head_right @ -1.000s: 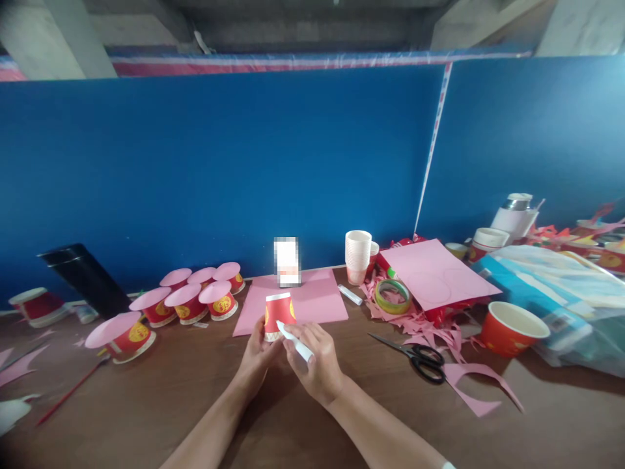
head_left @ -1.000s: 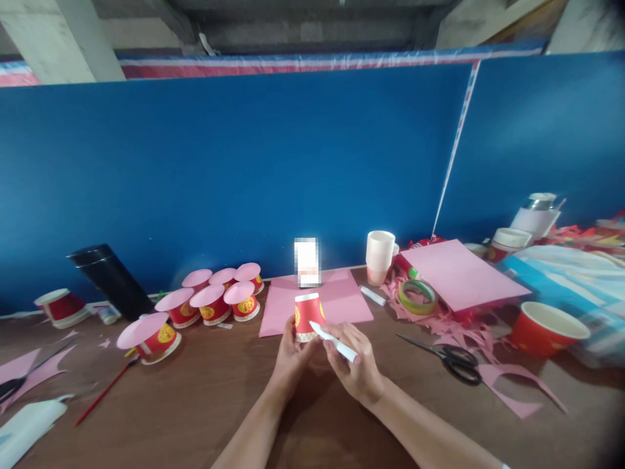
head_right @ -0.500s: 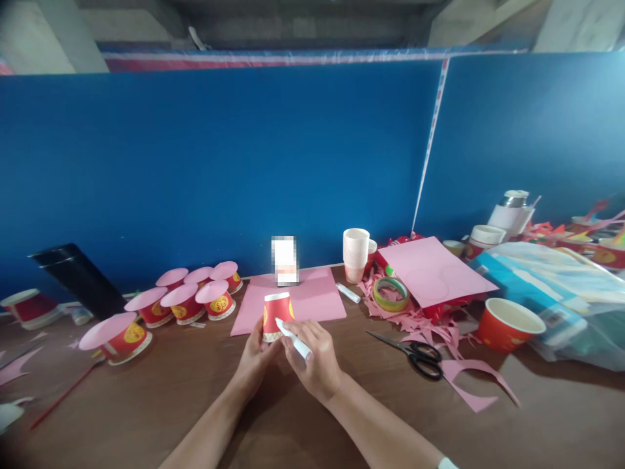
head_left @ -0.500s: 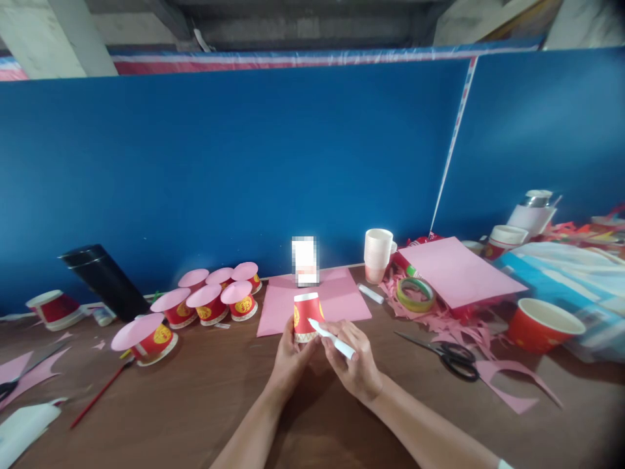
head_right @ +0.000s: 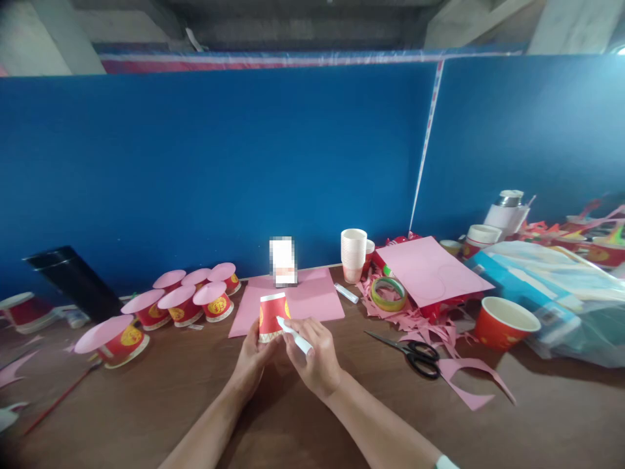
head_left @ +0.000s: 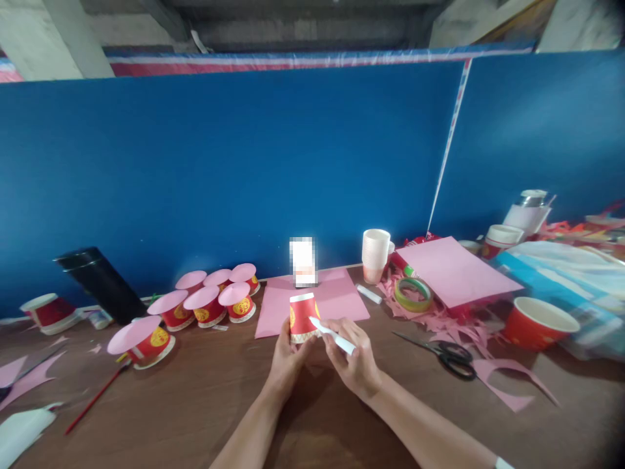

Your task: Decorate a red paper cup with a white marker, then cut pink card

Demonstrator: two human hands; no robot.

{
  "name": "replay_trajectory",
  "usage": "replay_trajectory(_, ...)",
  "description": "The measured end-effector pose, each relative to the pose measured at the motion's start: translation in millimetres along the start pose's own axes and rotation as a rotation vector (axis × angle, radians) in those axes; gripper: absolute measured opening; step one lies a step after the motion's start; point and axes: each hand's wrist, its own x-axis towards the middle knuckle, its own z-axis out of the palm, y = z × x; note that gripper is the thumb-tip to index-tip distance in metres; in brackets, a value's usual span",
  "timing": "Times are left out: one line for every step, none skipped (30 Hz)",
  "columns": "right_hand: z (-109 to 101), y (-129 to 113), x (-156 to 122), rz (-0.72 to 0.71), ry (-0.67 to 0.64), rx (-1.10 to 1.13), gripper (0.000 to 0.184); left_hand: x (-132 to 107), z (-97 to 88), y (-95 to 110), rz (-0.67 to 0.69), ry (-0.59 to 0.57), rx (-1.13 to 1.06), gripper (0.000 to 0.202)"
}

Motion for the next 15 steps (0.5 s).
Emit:
replay_trajectory(0.2,0.7,-0.1,0.002,0.003,-0.002,0.021,-0.1,0.3,0.0,0.003,0.003,-0.006,0.069)
replay_trajectory(0.4,1.4,-0.2,0.004,0.005,-0.002,0.021,0.0,0.5,-0.3,0.01,0.003,-0.016,0.069)
replay_trajectory(0.6,2.1,-0.3,0.008,0.006,0.0,0.021,0.2,0.6,-0.9,0.019,0.004,-0.026,0.068)
replay_trajectory(0.7,2.8,-0.6,0.011,0.007,0.004,0.021,0.6,0.7,-1.7,0.028,0.004,-0.038,0.068)
replay_trajectory(0.9,3.5,-0.8,0.014,0.009,0.007,0.02,1.0,0.8,-2.6,0.034,0.003,-0.049,0.068)
replay_trajectory(1.0,4.2,-1.1,0.016,0.011,0.01,0.02,1.6,0.8,-3.5,0.036,0.007,-0.059,0.068)
replay_trajectory(1.1,4.8,-1.4,0.017,0.014,0.012,0.02,2.0,0.7,-4.4,0.036,0.01,-0.065,0.068)
replay_trajectory(1.2,5.2,-1.6,0.016,0.016,0.012,0.019,2.5,0.5,-5.2,0.033,0.008,-0.069,0.068)
replay_trajectory(1.2,5.5,-1.8,0.016,0.019,0.012,0.018,2.8,0.3,-5.8,0.032,0.006,-0.073,0.068)
replay_trajectory(1.2,5.7,-1.9,0.016,0.021,0.011,0.018,3.1,0.0,-6.3,0.031,0.001,-0.076,0.068)
replay_trajectory(1.2,5.7,-1.9,0.016,0.022,0.011,0.018,3.3,-0.3,-6.6,0.032,0.0,-0.078,0.068)
replay_trajectory(1.1,5.7,-1.8,0.016,0.025,0.009,0.018,3.4,-0.7,-6.9,0.032,0.0,-0.077,0.068)
replay_trajectory(1.0,5.7,-1.8,0.017,0.028,0.008,0.018,3.5,-1.2,-7.1,0.031,0.003,-0.074,0.068)
replay_trajectory(0.9,5.7,-1.7,0.019,0.03,0.007,0.018,3.6,-1.6,-7.3,0.034,0.01,-0.07,0.067)
replay_trajectory(0.8,5.8,-1.6,0.022,0.031,0.006,0.018,3.8,-2.0,-7.6,0.037,0.015,-0.066,0.067)
